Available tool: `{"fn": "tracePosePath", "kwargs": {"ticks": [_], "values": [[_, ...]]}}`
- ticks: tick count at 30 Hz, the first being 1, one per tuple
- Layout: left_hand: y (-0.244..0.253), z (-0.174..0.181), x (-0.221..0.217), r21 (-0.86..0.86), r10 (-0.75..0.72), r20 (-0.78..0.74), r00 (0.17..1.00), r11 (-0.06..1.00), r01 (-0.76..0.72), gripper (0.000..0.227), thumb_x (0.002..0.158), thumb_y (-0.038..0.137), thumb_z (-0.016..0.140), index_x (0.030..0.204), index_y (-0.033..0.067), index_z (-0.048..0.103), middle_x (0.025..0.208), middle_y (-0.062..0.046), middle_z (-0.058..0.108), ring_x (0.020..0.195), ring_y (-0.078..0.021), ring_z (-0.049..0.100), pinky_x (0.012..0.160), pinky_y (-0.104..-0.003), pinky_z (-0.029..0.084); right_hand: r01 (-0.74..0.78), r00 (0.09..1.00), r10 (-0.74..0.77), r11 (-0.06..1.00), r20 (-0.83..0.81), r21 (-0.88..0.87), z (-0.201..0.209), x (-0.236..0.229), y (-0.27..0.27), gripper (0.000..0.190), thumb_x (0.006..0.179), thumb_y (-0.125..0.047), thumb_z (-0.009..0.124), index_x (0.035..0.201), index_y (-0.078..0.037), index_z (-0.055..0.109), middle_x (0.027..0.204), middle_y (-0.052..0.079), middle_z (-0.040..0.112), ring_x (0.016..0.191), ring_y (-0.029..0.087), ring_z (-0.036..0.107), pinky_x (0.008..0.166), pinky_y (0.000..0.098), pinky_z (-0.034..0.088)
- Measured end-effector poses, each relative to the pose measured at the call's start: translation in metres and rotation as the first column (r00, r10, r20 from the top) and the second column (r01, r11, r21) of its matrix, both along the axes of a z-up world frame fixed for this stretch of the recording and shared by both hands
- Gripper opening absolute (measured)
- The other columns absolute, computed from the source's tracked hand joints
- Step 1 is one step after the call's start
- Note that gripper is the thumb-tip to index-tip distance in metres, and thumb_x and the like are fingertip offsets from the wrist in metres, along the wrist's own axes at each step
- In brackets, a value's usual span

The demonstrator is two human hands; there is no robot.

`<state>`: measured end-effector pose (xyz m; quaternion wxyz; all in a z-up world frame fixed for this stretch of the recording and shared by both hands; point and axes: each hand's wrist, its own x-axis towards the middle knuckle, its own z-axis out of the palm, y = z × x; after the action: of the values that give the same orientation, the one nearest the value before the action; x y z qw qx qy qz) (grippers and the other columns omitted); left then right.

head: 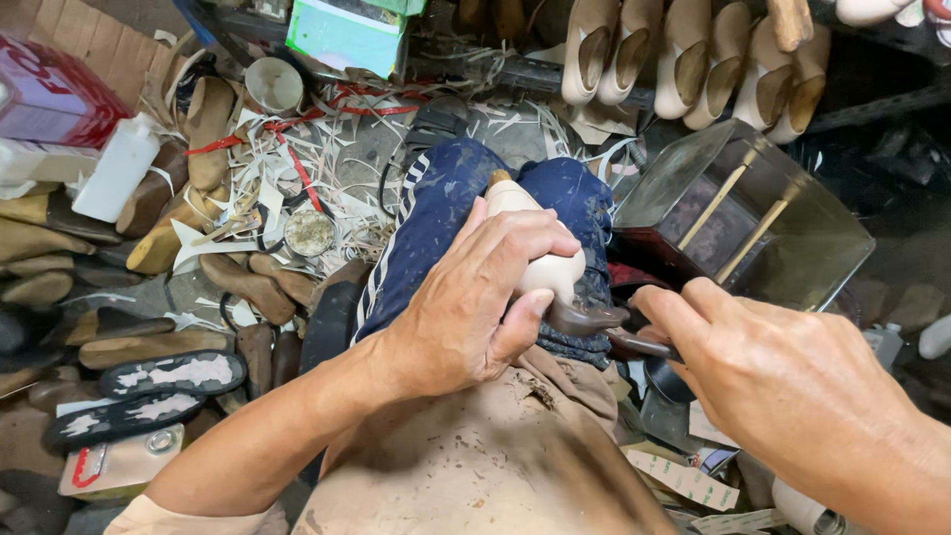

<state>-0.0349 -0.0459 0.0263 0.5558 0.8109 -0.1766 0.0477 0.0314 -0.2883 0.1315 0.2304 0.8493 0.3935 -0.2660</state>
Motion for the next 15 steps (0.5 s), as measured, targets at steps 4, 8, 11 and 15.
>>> {"fn": "tracePosePath", "kwargs": {"ticks": [4, 8, 11, 15], "values": [[0.002, -0.005, 0.003, -0.032, 0.010, -0.001, 1.000, 0.999, -0.010, 0.033, 0.106, 0.020, 0.042, 0.136, 0.0073, 0.045, 0.135, -0.018, 0.055, 0.135, -0.0376, 0.054, 0.120, -0.067, 0.031, -0.264, 0.949, 0.209, 0.936, 0.234, 0.233, -0.012, -0.005, -0.007, 0.045, 0.094, -0.033, 0.059, 0.139, -0.028, 0.055, 0.081, -0.007, 0.055, 0.053, 0.015, 0.067, 0.039, 0.0315, 0.046], [-0.008, -0.003, -0.002, -0.050, 0.043, -0.024, 0.999, 0.998, -0.045, 0.032, 0.107, 0.026, 0.037, 0.132, 0.0087, 0.047, 0.132, -0.018, 0.056, 0.135, -0.0369, 0.054, 0.121, -0.069, 0.027, -0.114, 0.974, 0.063, 0.966, 0.218, 0.231, -0.032, -0.035, -0.007, 0.030, 0.091, -0.034, 0.065, 0.118, -0.026, 0.055, 0.079, -0.004, 0.054, 0.052, 0.018, 0.067, 0.039, 0.0351, 0.047], [-0.005, 0.005, 0.004, -0.093, 0.030, -0.126, 0.992, 0.995, -0.042, 0.033, 0.106, 0.029, 0.035, 0.130, 0.0115, 0.048, 0.133, -0.016, 0.055, 0.142, -0.0385, 0.047, 0.120, -0.068, 0.022, -0.017, 0.989, -0.027, 0.956, 0.146, 0.292, -0.049, -0.036, -0.008, 0.041, 0.085, -0.037, 0.068, 0.121, -0.023, 0.053, 0.087, -0.003, 0.058, 0.055, 0.022, 0.069, 0.038, 0.0399, 0.051], [-0.001, 0.004, 0.002, -0.105, 0.039, -0.151, 0.988, 0.993, -0.055, 0.032, 0.106, 0.033, 0.037, 0.129, 0.0138, 0.049, 0.130, -0.015, 0.056, 0.137, -0.0352, 0.052, 0.115, -0.061, 0.031, -0.062, 0.982, -0.008, 0.928, 0.186, 0.368, -0.054, -0.033, -0.005, 0.048, 0.081, -0.035, 0.073, 0.124, -0.020, 0.057, 0.089, -0.004, 0.061, 0.061, 0.021, 0.069, 0.042, 0.0387, 0.050]]}}
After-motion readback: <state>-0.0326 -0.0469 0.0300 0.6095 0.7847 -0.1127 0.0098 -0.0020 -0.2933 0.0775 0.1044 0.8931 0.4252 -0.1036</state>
